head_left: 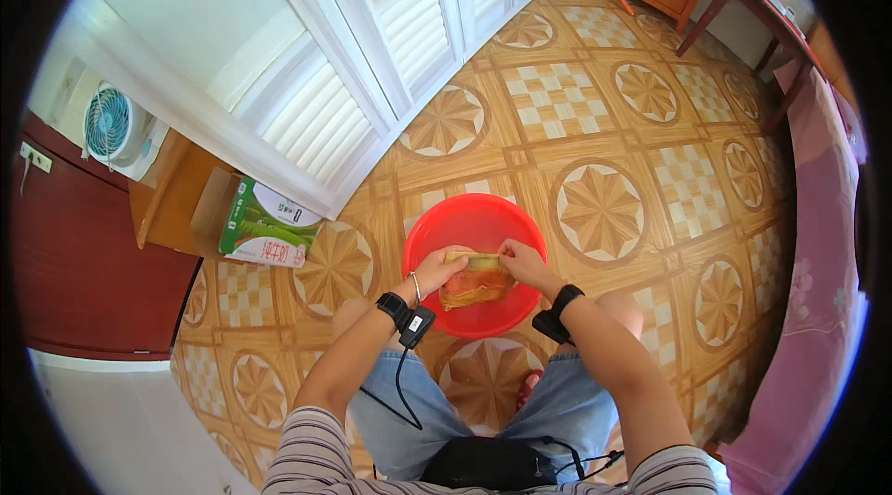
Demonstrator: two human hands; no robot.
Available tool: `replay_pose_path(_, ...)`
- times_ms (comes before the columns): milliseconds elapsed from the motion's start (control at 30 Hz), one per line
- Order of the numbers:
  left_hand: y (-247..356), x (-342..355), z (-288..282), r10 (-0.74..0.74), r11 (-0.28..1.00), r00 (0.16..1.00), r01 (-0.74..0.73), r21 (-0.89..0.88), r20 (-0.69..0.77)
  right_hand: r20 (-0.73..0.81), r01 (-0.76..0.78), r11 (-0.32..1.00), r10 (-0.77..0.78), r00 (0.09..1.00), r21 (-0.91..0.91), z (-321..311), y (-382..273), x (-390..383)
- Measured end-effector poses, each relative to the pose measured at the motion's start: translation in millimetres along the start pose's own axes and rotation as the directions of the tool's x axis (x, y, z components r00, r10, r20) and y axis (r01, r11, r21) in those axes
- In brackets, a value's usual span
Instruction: The person cleans a bedroom by vacuuming the floor near a bed and under a curtain, and subsequently washes a cleaning cloth in a red bucket filled with water before wiping the headboard and frame of the bed.
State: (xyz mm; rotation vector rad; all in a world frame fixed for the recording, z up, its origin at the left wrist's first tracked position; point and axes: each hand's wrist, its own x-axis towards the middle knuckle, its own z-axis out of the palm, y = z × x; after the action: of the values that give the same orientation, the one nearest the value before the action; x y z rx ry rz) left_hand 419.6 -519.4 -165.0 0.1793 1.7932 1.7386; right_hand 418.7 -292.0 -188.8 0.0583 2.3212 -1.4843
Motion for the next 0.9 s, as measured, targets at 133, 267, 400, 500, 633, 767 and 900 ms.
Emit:
replay_pose_path(133, -35, -2, -12, 0.155, 0.892, 0.984, -0.099, 0.441, -0.092, -0.083, 0.102, 0.979, -0.119, 0.989, -0.179, 24, 10, 12)
replay_pose_path(267, -48, -3, -21, -0.005, 0.865, 0.966, 0.133, 0.484, -0.257, 0.073, 0.181, 0.962, -0.169, 0.983, -0.207, 28, 9, 7)
replay_pose_path(400, -53, 13, -19, -0.028, 0.744, 0.961, 0.203, 0.636, -0.274, 0.037, 0.127, 0.834, -0.127, 0.991, -0.536, 17, 53, 25)
replay_pose_path(500, -74, 14, -25, 0.056, 0.53, 0.967, 0.183, 0.828, -0.249, 0.05, 0.08, 0.824, -0.063, 0.997, -0.561, 25, 67, 30)
replay_pose_path(633, -85, 25, -13, 0.085, 0.42, 0.963, 0.198, 0.886, -0.255, 0.038, 0.057, 0.831, -0.043, 0.998, -0.553, 43, 86, 33)
replay_pose_path(767, -93, 48, -6, -0.14, 0.402, 0.963, 0.267, 0.876, -0.229, 0.083, 0.005, 0.814, 0.053, 0.995, -0.58, 56, 94, 46)
replay_pose_path(900, -95, 35, 9, -0.023, 0.238, 0.956, 0.29, 0.927, -0.293, 0.114, -0.082, 0.811, 0.181, 0.977, -0.58, 69, 66, 40)
